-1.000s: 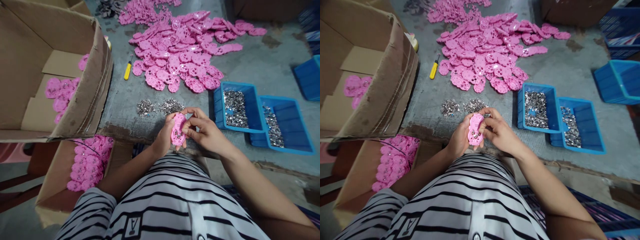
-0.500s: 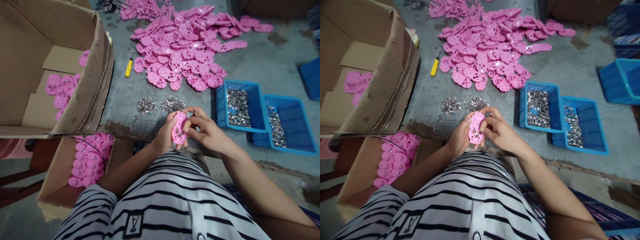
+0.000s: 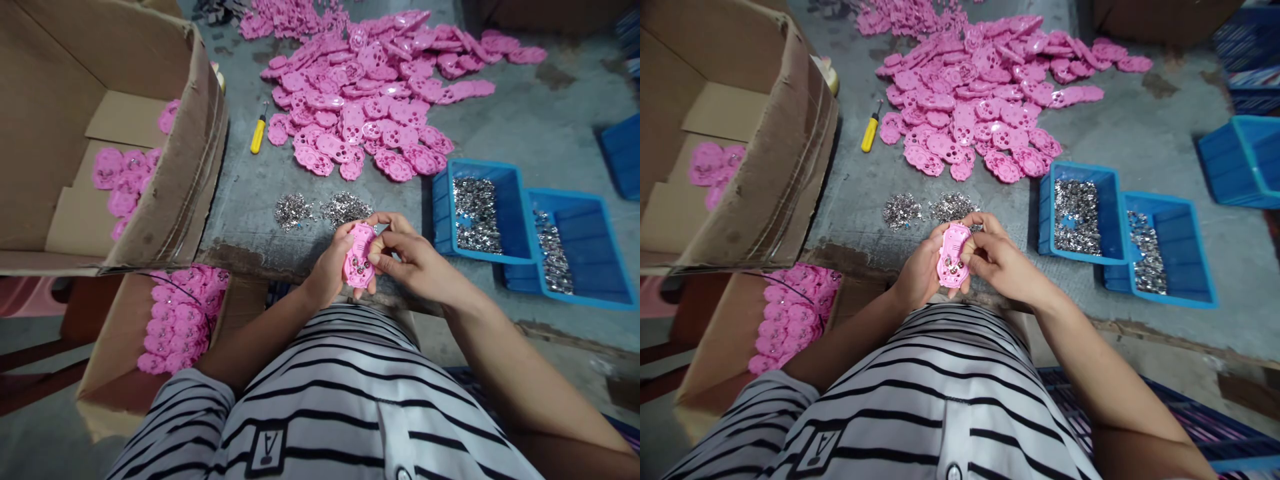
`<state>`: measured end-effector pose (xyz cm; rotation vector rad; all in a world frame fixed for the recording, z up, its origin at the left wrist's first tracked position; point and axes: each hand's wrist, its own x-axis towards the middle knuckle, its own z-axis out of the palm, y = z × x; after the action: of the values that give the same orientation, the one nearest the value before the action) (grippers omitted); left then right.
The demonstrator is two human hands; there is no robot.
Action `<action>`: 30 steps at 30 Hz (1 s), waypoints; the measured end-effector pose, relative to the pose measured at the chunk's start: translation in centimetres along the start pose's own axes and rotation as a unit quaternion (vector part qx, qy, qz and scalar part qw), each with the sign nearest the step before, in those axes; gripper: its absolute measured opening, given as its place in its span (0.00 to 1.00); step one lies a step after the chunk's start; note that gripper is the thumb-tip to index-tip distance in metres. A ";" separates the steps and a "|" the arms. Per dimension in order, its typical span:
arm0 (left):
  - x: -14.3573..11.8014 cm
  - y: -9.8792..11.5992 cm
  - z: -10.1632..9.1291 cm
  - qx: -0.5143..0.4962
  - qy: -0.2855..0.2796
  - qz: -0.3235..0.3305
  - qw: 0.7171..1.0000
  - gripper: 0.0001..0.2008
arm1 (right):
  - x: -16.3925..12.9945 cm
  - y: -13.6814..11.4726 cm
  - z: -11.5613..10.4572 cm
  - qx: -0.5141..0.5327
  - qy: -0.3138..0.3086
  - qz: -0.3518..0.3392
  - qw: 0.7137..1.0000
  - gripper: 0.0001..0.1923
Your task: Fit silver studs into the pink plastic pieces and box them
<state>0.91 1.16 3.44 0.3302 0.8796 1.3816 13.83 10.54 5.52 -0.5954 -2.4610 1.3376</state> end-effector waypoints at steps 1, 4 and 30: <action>0.0 0.0 0.0 0.009 -0.004 0.001 1.000 0.29 | 0.0 0.0 0.0 -0.003 -0.001 -0.001 1.000 0.11; -0.1 -0.1 0.0 0.023 -0.011 0.008 1.000 0.29 | 0.0 -0.1 0.1 -0.013 0.001 -0.003 1.000 0.10; -6.0 0.4 -5.4 0.113 0.050 0.086 0.989 0.39 | 0.1 -0.5 6.1 -0.047 0.094 -0.097 0.990 0.09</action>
<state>-2.82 -5.91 2.25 0.5235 1.1153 1.4701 11.00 5.89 2.74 -0.4650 -2.3695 1.0474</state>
